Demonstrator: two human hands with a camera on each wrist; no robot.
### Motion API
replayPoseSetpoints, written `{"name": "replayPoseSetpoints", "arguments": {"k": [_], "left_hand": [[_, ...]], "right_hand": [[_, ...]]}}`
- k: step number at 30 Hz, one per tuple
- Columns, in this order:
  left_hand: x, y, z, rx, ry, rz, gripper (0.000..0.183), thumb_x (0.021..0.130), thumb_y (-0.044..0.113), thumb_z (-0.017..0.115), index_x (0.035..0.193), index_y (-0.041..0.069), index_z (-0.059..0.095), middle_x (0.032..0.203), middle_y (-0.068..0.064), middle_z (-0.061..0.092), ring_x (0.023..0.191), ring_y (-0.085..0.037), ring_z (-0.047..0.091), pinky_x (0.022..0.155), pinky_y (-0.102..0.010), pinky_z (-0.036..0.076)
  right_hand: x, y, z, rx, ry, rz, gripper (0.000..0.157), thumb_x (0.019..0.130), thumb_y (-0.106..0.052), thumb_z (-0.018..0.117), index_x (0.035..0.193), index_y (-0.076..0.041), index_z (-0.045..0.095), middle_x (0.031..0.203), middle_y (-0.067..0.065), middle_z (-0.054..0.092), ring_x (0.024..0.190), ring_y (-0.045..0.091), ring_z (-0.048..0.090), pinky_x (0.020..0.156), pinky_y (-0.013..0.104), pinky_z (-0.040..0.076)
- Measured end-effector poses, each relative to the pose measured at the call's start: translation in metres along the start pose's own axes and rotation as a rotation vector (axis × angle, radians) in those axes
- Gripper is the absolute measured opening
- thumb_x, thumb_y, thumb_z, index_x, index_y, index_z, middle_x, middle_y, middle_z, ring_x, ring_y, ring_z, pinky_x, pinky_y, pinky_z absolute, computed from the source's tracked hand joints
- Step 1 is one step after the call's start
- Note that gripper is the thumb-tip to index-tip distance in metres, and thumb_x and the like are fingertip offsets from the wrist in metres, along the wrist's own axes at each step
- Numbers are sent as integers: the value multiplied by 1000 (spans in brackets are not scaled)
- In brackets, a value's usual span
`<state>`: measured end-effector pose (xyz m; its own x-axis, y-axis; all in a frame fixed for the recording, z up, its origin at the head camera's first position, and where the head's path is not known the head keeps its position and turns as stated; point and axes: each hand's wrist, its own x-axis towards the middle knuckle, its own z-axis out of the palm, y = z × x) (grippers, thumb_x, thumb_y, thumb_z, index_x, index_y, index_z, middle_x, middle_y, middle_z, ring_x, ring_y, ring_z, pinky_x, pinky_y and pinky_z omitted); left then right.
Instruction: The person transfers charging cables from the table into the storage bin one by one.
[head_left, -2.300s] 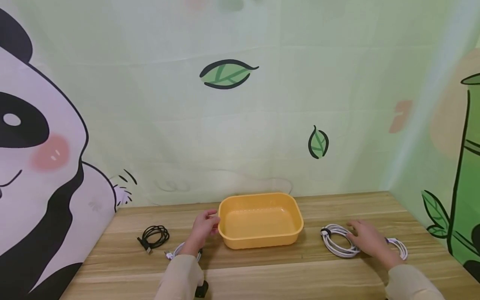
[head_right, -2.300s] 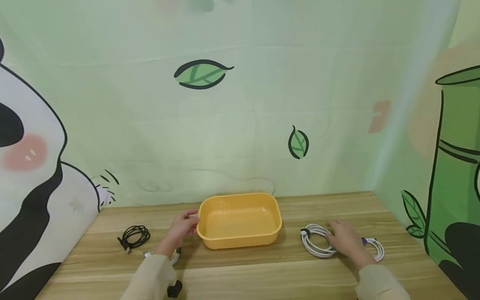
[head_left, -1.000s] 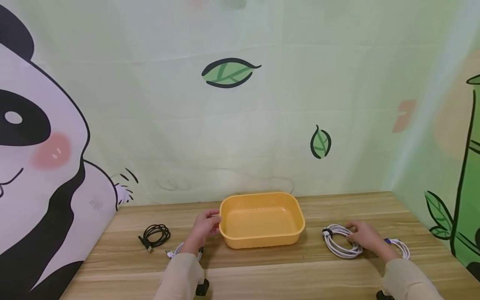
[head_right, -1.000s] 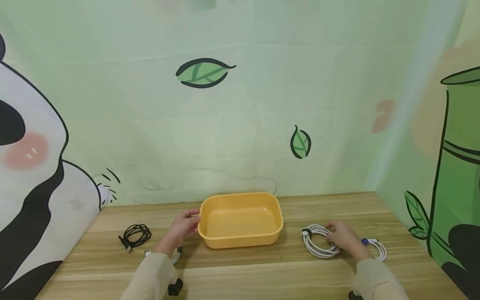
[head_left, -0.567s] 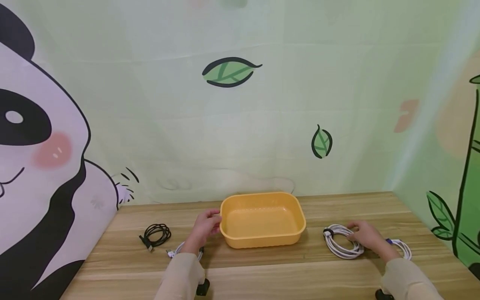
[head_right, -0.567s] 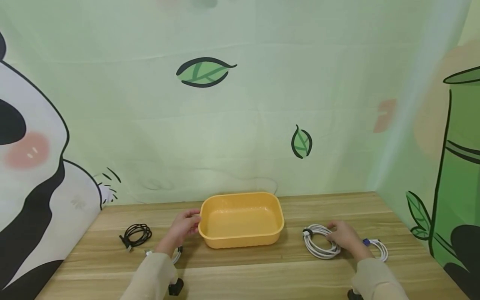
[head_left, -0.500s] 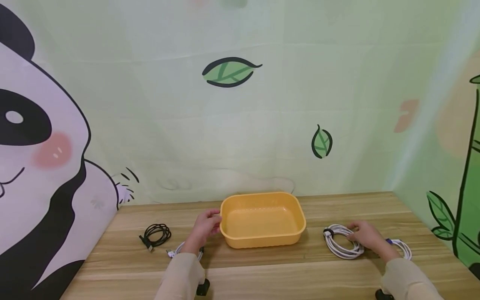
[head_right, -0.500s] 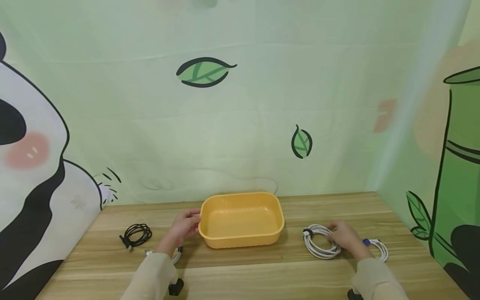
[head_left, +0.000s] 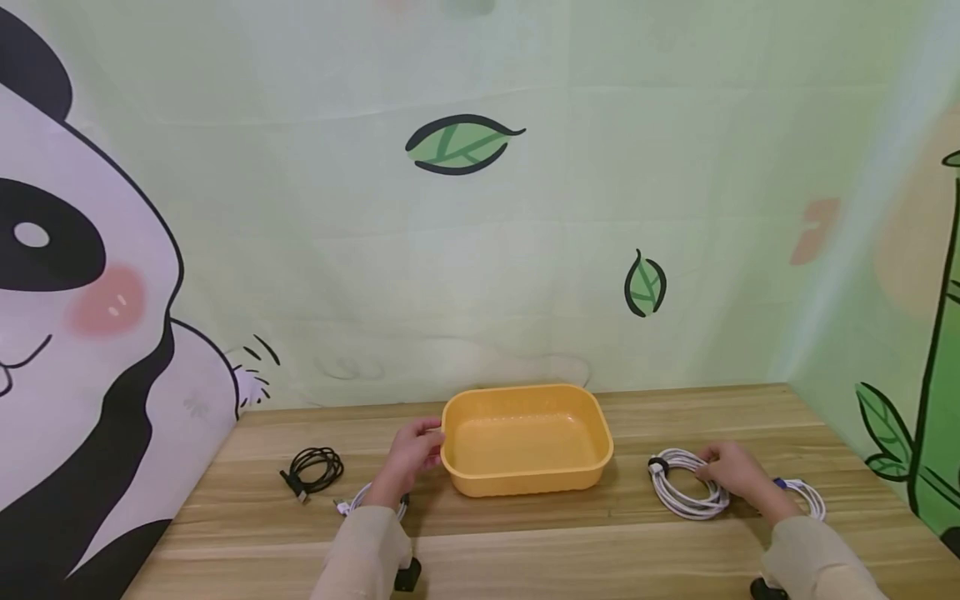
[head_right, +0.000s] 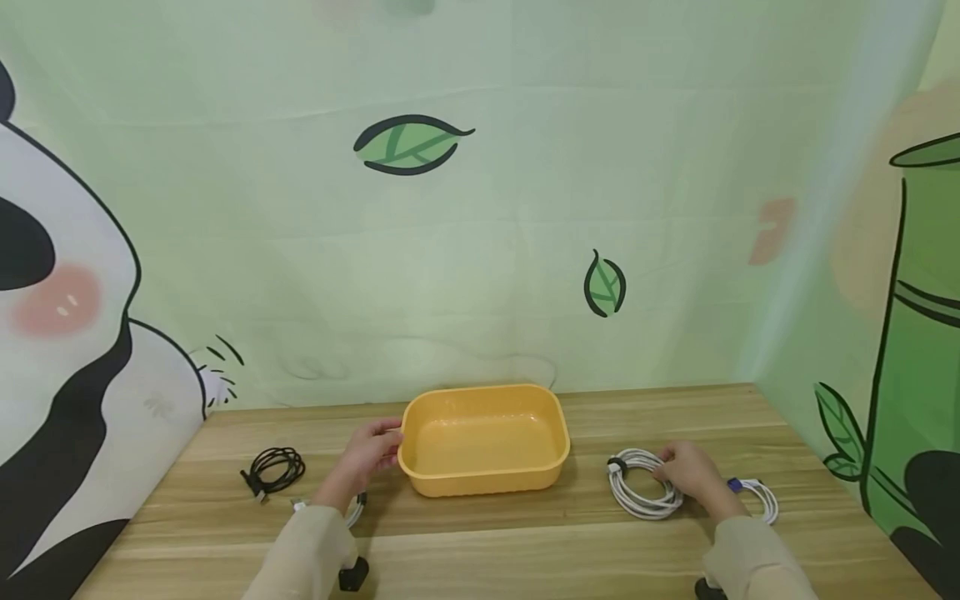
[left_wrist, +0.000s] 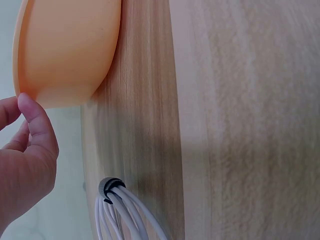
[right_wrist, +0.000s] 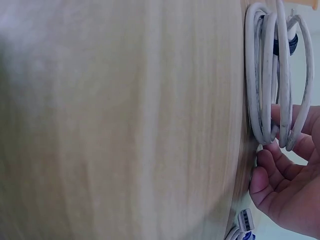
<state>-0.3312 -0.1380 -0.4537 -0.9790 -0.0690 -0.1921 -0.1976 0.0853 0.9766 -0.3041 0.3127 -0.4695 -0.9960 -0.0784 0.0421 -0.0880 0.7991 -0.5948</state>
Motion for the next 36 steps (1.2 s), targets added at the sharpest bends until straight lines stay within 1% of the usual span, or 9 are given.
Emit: {"name": "replayPoseSetpoints", "arguments": {"k": [5,9,17,20,24,27,30,33,36], "left_hand": [[0,0,0,-3,0,4,32,86,3,49,117,-4,48,90,-12,53,67,-12,52,52,-17,46],[0,0,0,-6,-3,11,32,86,3,49,117,-5,48,89,-12,53,66,-12,52,52,-17,46],[1,1,0,3,-10,11,33,86,4,48,118,-5,47,93,-15,54,68,-13,53,53,-18,46],[0,1,0,11,-9,9,33,87,4,48,118,-5,47,94,-15,53,69,-14,53,53,-18,46],[0,0,0,13,-6,9,33,86,4,48,118,-5,48,93,-15,53,68,-14,52,53,-18,46],[0,0,0,6,-6,12,33,86,3,48,118,-5,47,91,-14,53,67,-13,52,52,-17,46],[1,0,0,-2,0,11,33,85,3,49,117,-5,48,90,-14,54,65,-12,52,52,-17,46],[1,-1,1,-4,1,10,33,85,3,49,117,-5,48,91,-14,54,64,-12,52,51,-17,46],[1,-1,1,-12,0,8,34,84,2,50,117,-5,48,90,-14,54,61,-11,51,50,-17,45]], "right_hand": [[2,0,-1,10,0,28,14,68,-8,63,78,3,61,67,4,54,62,13,45,56,25,37],[2,0,-3,32,-6,45,20,69,-9,62,82,5,60,70,5,56,64,14,47,57,26,38],[2,-3,-7,102,-25,43,27,71,-8,62,89,10,57,71,6,55,63,13,47,56,25,39],[0,-5,-9,175,-62,74,29,72,-6,60,94,12,54,71,4,53,58,11,46,51,24,40],[-4,-8,-14,297,-128,124,33,76,-5,56,100,16,48,71,0,52,55,9,47,47,24,43],[-5,-8,-17,384,-175,157,39,77,-5,54,107,18,43,71,-2,53,58,8,49,51,26,46],[-6,-7,-20,457,-215,186,45,79,-6,53,113,19,38,70,-4,52,59,7,49,53,26,47],[-7,-6,-23,500,-248,191,49,80,-8,53,117,18,34,70,-5,53,60,7,50,55,26,46],[-8,-5,-26,542,-272,199,51,80,-9,53,119,17,34,72,-6,55,62,7,51,57,25,47]]}}
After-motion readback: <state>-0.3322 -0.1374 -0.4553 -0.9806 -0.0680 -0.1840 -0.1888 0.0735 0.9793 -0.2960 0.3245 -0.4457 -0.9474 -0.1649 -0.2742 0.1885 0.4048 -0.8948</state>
